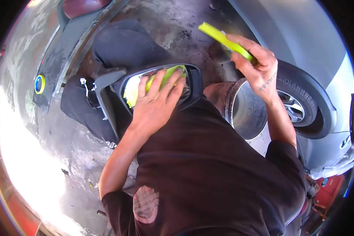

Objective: The person applies strips of bright green tape to the reflective surface of a car side mirror. They smooth each strip and continue layering tape until the mirror is fully covered.

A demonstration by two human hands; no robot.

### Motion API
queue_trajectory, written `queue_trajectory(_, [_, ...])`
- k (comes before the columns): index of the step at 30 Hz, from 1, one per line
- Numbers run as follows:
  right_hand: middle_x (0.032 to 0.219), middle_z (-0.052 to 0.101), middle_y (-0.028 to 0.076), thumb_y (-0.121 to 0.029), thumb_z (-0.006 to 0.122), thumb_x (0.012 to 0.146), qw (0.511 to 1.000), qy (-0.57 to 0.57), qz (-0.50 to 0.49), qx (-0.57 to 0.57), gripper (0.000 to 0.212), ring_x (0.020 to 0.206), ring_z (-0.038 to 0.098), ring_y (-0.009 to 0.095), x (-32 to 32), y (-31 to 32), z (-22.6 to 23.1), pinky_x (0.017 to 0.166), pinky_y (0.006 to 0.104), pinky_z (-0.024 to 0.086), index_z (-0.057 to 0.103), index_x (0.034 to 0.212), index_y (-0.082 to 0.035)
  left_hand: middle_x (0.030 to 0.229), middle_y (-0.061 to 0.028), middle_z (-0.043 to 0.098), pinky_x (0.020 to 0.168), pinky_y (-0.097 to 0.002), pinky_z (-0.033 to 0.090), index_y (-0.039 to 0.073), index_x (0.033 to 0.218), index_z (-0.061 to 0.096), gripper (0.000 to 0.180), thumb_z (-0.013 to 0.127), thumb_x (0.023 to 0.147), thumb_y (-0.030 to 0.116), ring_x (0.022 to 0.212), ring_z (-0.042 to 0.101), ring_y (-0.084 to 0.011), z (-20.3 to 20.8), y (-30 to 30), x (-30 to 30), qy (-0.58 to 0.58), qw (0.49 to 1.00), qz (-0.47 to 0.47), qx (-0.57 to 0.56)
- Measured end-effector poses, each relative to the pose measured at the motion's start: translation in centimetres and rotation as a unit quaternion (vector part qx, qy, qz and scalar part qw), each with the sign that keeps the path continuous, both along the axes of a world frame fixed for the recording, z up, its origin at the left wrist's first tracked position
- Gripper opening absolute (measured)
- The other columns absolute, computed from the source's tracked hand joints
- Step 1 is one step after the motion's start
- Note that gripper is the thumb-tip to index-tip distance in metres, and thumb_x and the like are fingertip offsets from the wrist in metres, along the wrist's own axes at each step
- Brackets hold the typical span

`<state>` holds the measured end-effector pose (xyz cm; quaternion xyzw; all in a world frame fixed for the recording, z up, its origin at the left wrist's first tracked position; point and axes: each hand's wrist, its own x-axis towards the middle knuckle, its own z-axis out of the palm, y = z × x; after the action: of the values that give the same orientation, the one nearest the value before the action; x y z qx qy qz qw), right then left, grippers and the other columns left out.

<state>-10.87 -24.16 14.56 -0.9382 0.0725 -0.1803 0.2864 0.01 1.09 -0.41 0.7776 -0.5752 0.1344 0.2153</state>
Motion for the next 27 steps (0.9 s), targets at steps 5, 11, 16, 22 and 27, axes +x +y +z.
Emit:
queue_trajectory(5, [0.101, 0.077, 0.013, 0.002, 0.071, 0.092, 0.986, 0.035, 0.134, 0.094, 0.039, 0.079, 0.069, 0.016, 1.3, -0.3, 0.1, 0.071, 0.0282, 0.051, 0.075, 0.131, 0.004, 0.155, -0.0080, 0.061, 0.117, -0.0549, 0.039, 0.010, 0.139, 0.067, 0.046, 0.063, 0.094, 0.019, 0.140, 0.055, -0.0304, 0.7, -1.2, 0.5, 0.012, 0.997, -0.079, 0.010])
queue_trajectory(11, [0.094, 0.079, 0.021, -0.006, 0.077, 0.087, 0.936, 0.045, 0.318, 0.148, 0.036, 0.073, 0.074, 0.029, 2.4, 1.1, 1.6, 0.067, 0.0361, 0.056, 0.078, 0.120, 0.008, 0.113, -0.0143, 0.078, 0.091, -0.0405, 0.059, 0.002, 0.113, 0.078, 0.022, 0.075, 0.091, 0.003, 0.100, 0.074, -0.0335, 2.1, 2.8, 0.0, 0.206, 0.957, 0.006, -0.205])
queue_trajectory(16, [0.090, 0.078, 0.021, -0.002, 0.075, 0.086, 0.915, 0.085, 0.357, 0.165, 0.035, 0.070, 0.074, 0.029, 3.8, 2.9, 0.6, 0.064, 0.0349, 0.055, 0.079, 0.119, 0.008, 0.104, -0.0134, 0.074, 0.060, -0.0268, 0.055, -0.005, 0.126, 0.072, 0.041, 0.058, 0.116, 0.032, 0.078, 0.070, -0.0156, 2.1, 5.2, -0.8, 0.757, 0.582, 0.043, -0.294])
queue_trajectory(22, [0.089, 0.077, 0.020, 0.002, 0.073, 0.085, 0.903, 0.100, 0.381, 0.174, 0.037, 0.069, 0.072, 0.028, 4.9, 3.4, -0.7, 0.062, 0.0356, 0.053, 0.079, 0.121, 0.006, 0.095, -0.0101, 0.074, 0.054, -0.0278, 0.054, -0.003, 0.119, 0.073, 0.032, 0.074, 0.107, 0.026, 0.070, 0.070, -0.0148, 1.8, 4.1, -0.9, 0.841, 0.423, -0.009, -0.338])
queue_trajectory(27, [0.083, 0.068, 0.013, 0.003, 0.077, 0.086, 0.922, 0.110, 0.364, 0.076, 0.039, 0.067, 0.065, 0.028, 5.3, 4.1, -1.1, 0.058, 0.0383, 0.049, 0.079, 0.125, -0.002, 0.084, -0.0082, 0.072, 0.051, -0.0259, 0.049, -0.003, 0.104, 0.073, 0.014, 0.074, 0.106, 0.012, 0.062, 0.063, -0.0113, 1.5, 4.2, -1.4, 0.748, 0.543, 0.098, -0.368])
